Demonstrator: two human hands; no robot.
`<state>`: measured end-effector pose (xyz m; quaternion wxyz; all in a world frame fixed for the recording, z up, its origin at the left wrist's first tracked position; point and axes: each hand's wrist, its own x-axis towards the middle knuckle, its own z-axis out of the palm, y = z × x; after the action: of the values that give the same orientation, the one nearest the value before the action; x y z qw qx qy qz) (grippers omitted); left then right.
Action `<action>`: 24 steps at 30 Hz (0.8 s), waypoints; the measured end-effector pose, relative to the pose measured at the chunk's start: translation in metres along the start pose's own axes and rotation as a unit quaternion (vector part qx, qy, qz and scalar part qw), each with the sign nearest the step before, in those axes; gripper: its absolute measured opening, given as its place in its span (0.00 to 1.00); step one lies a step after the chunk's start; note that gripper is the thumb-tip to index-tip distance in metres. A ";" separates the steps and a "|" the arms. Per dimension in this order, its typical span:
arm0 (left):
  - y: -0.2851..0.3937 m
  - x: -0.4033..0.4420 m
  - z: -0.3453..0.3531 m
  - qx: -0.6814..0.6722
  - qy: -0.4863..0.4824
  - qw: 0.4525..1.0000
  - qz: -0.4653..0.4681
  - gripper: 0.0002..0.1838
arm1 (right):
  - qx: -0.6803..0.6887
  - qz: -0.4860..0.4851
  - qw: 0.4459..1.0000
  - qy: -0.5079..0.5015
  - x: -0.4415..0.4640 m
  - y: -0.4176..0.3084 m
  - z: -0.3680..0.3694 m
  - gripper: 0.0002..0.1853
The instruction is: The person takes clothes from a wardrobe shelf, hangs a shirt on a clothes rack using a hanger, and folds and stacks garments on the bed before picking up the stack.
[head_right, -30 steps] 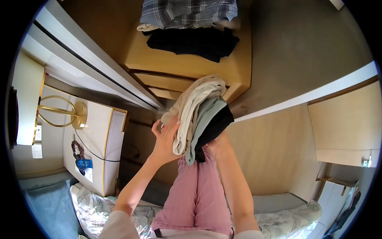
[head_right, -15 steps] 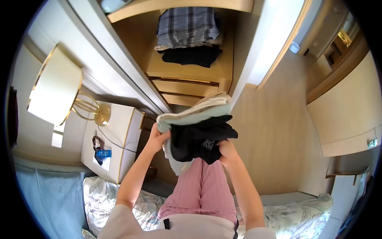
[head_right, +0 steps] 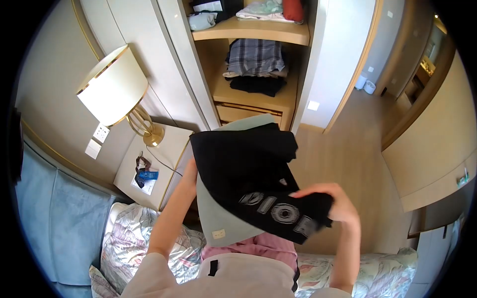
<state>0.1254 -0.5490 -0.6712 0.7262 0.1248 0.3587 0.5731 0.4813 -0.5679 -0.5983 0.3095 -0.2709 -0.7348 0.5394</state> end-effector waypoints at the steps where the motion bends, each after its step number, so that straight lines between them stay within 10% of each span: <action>1: 0.004 0.001 -0.003 -0.005 -0.021 1.000 -0.010 0.19 | 0.018 0.013 0.998 0.058 -0.016 -0.006 -0.007 0.16; 7: 0.035 0.021 0.023 0.096 0.010 0.995 0.012 0.25 | -0.062 0.038 0.929 0.362 -0.105 -0.028 -0.045 0.11; 16: 0.137 0.183 0.084 0.164 -0.019 0.986 -0.012 0.23 | -0.238 0.301 0.847 0.368 -0.155 0.073 -0.027 0.25; 24: 0.204 0.390 0.127 0.156 -0.257 0.943 -0.142 0.18 | -0.252 0.396 0.795 0.384 -0.143 0.105 -0.056 0.28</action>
<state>0.0922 -0.0965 -0.6074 0.8390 0.3274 0.2592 0.3488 0.6245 -0.6086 -0.7095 0.2464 -0.7915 -0.4942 0.2620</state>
